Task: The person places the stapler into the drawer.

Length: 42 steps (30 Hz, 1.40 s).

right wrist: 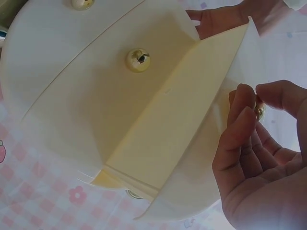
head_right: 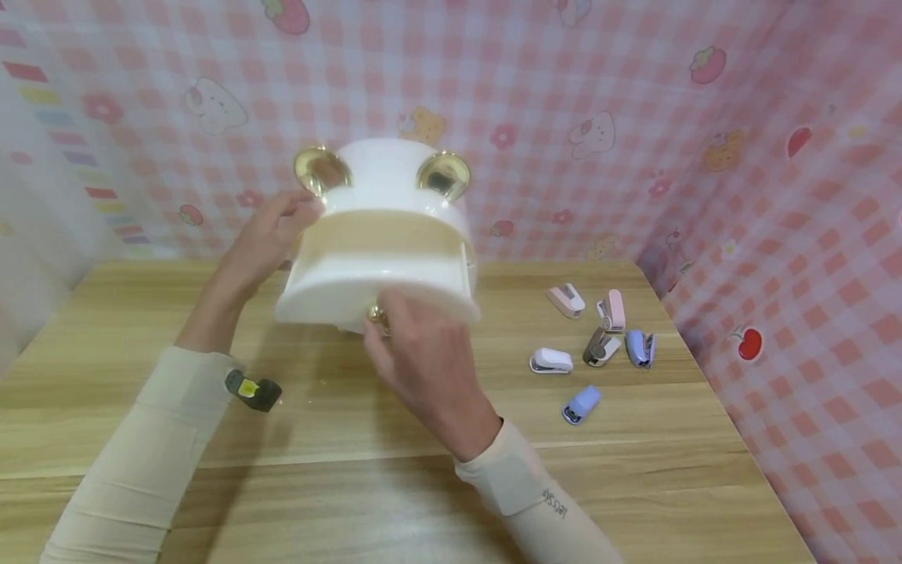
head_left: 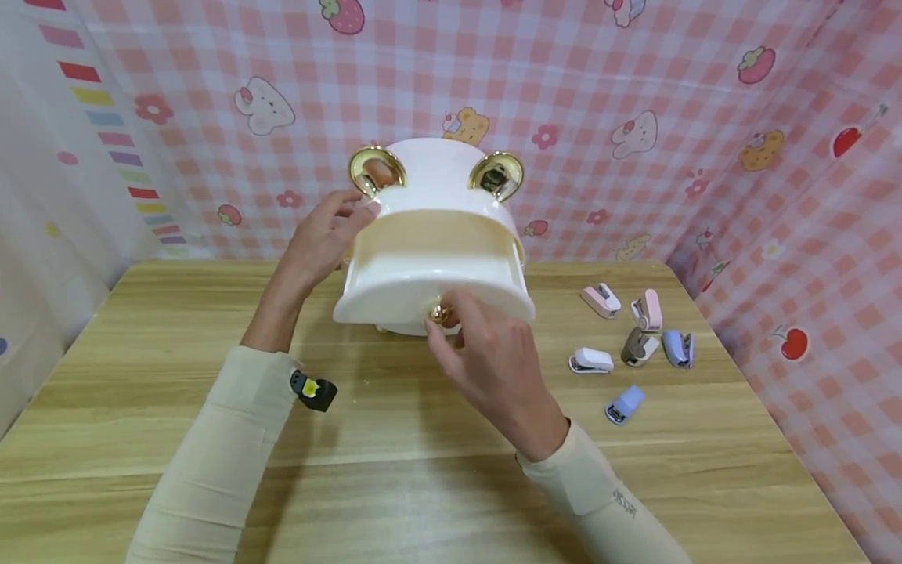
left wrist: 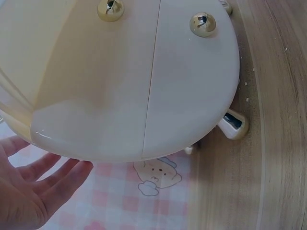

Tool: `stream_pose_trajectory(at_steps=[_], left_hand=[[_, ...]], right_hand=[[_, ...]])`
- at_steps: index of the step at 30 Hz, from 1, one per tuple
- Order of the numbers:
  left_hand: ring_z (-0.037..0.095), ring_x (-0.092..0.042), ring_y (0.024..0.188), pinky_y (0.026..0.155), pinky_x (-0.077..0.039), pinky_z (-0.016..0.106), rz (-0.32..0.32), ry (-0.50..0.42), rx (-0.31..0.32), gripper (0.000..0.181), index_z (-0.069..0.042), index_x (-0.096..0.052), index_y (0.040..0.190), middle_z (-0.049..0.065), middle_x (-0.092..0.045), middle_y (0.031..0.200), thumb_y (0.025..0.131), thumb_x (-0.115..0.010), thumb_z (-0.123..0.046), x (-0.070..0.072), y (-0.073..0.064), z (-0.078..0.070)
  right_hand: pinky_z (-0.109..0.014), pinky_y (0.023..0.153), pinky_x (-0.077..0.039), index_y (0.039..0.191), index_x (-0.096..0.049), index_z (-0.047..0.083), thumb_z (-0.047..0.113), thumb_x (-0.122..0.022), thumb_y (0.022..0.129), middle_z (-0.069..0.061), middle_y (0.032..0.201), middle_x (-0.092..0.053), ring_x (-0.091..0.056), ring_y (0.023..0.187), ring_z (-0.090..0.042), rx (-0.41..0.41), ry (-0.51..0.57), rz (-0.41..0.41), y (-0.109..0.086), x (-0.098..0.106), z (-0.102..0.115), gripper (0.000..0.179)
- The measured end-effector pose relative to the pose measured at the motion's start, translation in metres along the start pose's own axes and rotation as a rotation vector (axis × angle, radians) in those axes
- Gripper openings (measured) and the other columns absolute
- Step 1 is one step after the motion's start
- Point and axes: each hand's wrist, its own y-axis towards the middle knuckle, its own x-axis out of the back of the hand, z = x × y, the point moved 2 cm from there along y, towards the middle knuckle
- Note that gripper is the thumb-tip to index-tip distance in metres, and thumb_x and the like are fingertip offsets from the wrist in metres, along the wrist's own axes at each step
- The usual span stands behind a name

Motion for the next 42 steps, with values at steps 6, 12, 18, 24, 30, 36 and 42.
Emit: stream_pose_trajectory(at_steps=[6,12,18,24,30,36,42], left_hand=[[0.037,-0.052,0.124,0.089,-0.052,0.054,-0.002,-0.014,-0.003,0.078,-0.014,-0.043,0.153,0.018,-0.048,0.146,0.096,-0.049,-0.067,0.000,0.000,-0.001],[0.036,-0.053,0.123,0.087,-0.053,0.052,-0.004,-0.018,0.001,0.078,-0.014,-0.043,0.153,0.018,-0.049,0.146,0.096,-0.049,-0.066,-0.001,0.000,-0.001],[0.035,-0.053,0.122,0.085,-0.054,0.050,0.000,-0.025,0.004,0.078,-0.013,-0.043,0.153,0.018,-0.049,0.145,0.096,-0.050,-0.066,-0.001,0.001,-0.001],[0.036,-0.052,0.123,0.087,-0.054,0.055,0.008,-0.036,0.011,0.079,-0.014,-0.041,0.154,0.018,-0.048,0.146,0.096,-0.050,-0.068,-0.001,0.000,0.000],[0.037,-0.050,0.126,0.092,-0.051,0.054,0.013,-0.031,0.015,0.080,-0.014,-0.041,0.154,0.018,-0.047,0.147,0.096,-0.049,-0.068,0.000,0.000,0.001],[0.035,-0.048,0.130,0.093,-0.051,0.054,0.017,-0.030,0.010,0.081,-0.014,-0.039,0.155,0.016,-0.048,0.147,0.096,-0.049,-0.069,0.000,-0.001,0.000],[0.034,-0.048,0.129,0.089,-0.052,0.055,0.022,-0.041,0.005,0.082,-0.015,-0.039,0.156,0.016,-0.047,0.147,0.095,-0.049,-0.069,0.001,-0.001,-0.001]], right_hand=[[-0.023,0.055,-0.054,0.091,-0.061,0.007,0.007,-0.069,0.090,-0.003,0.079,-0.071,-0.066,0.063,-0.009,0.001,-0.008,-0.007,0.000,0.000,0.001,0.009],[-0.022,0.055,-0.054,0.091,-0.060,0.006,0.007,-0.071,0.089,-0.003,0.078,-0.071,-0.066,0.063,-0.009,0.006,-0.002,-0.004,-0.001,0.000,0.001,0.011],[-0.025,0.053,-0.053,0.093,-0.061,0.007,0.012,-0.073,0.090,-0.003,0.075,-0.071,-0.067,0.064,-0.010,0.017,-0.017,-0.004,-0.001,0.005,0.000,0.014],[-0.027,0.048,-0.050,0.095,-0.065,0.008,0.021,-0.076,0.088,-0.001,0.075,-0.072,-0.066,0.059,-0.011,0.036,-0.075,-0.031,0.000,0.013,-0.001,0.019],[-0.026,0.042,-0.044,0.097,-0.067,0.006,0.024,-0.075,0.090,-0.002,0.075,-0.072,-0.064,0.057,-0.012,0.058,-0.125,-0.054,0.001,0.023,-0.003,0.021],[-0.027,0.041,-0.043,0.096,-0.069,0.003,0.022,-0.074,0.091,-0.004,0.075,-0.072,-0.064,0.057,-0.014,0.065,-0.128,-0.089,0.001,0.036,-0.009,0.020],[-0.032,0.039,-0.044,0.092,-0.070,0.000,0.018,-0.070,0.093,-0.009,0.076,-0.073,-0.067,0.056,-0.020,0.043,-0.157,-0.195,0.004,0.061,-0.023,0.018]])
